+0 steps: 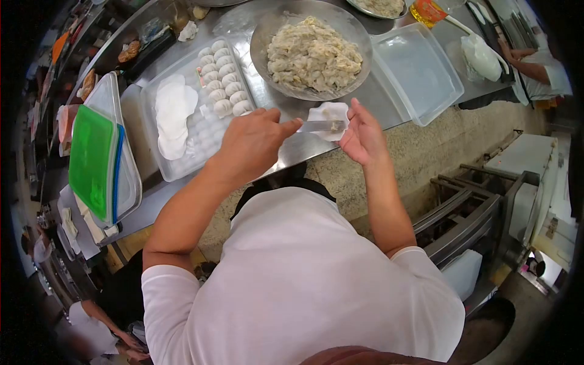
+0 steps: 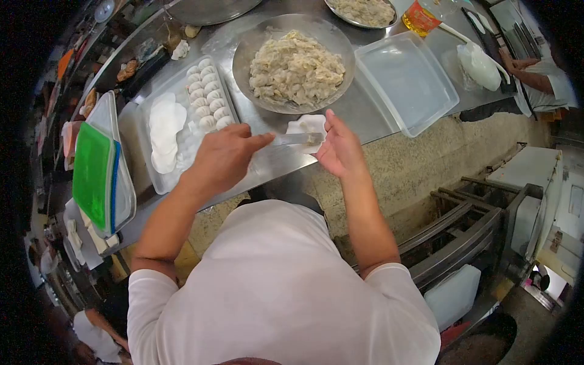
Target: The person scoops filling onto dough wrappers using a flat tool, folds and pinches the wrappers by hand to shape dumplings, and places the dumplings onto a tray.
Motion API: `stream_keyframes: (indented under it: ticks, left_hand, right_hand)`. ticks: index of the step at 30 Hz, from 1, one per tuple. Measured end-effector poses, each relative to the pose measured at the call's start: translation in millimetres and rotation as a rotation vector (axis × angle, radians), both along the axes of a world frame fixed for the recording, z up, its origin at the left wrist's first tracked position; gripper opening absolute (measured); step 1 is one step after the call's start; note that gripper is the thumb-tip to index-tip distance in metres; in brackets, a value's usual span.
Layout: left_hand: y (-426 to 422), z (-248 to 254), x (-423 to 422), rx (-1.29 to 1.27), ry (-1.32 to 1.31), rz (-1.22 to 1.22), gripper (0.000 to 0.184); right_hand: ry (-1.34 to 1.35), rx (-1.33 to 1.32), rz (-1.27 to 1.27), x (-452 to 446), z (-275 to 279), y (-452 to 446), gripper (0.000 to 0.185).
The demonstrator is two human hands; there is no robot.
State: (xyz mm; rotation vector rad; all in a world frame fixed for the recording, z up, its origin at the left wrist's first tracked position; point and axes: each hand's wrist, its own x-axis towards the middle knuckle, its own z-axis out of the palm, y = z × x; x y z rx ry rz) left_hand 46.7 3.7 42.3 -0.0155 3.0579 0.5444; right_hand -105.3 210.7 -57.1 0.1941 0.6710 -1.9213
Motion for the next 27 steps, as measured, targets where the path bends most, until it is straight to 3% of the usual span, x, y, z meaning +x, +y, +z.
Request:
stream_keyframes:
  ticks: [4,6,14,17,21,23,27]
  left_hand:
    - [-14.7,20.4,2.0,0.124,-0.053,0.079,0.04]
    - [-18.0,3.5,5.0,0.131,-0.047,0.064,0.04]
    - [-18.9,11.6,16.6,0.215,0.023,0.049,0.042]
    - [-29.1,9.0,13.8,0.163,0.012,0.023,0.04]
    - [-57.8,20.8,-6.5,-0.122,-0.062,0.177,0.034]
    - [-65.8,13.5,-19.3,-0.282,-0.184,0.23,0.041]
    - [-51.3,31.9,-25.2,-0.289,-0.317,0.121,0.043]
  right_hand:
    - [0.015,0.009,-0.008,5.0,-1.2,1.7,0.049]
    - [0.02,-0.003,0.007,3.8,-1.4,0.4,0.058]
    - [-0.05,-0.089,-0.028,4.0,-5.7,7.1,0.051]
    - [-0.053,-0.059,-0.056,6.5,-10.0,2.4,0.049]
    - [-0.079,-0.015,-0.076,8.0,-15.3,5.1,0.045]
    - [-0.072,-0.004,-0.06,10.5,-14.7,4.7,0.045]
    - [-0.034,0.006,-0.078,11.3,-22.2,7.6,0.044]
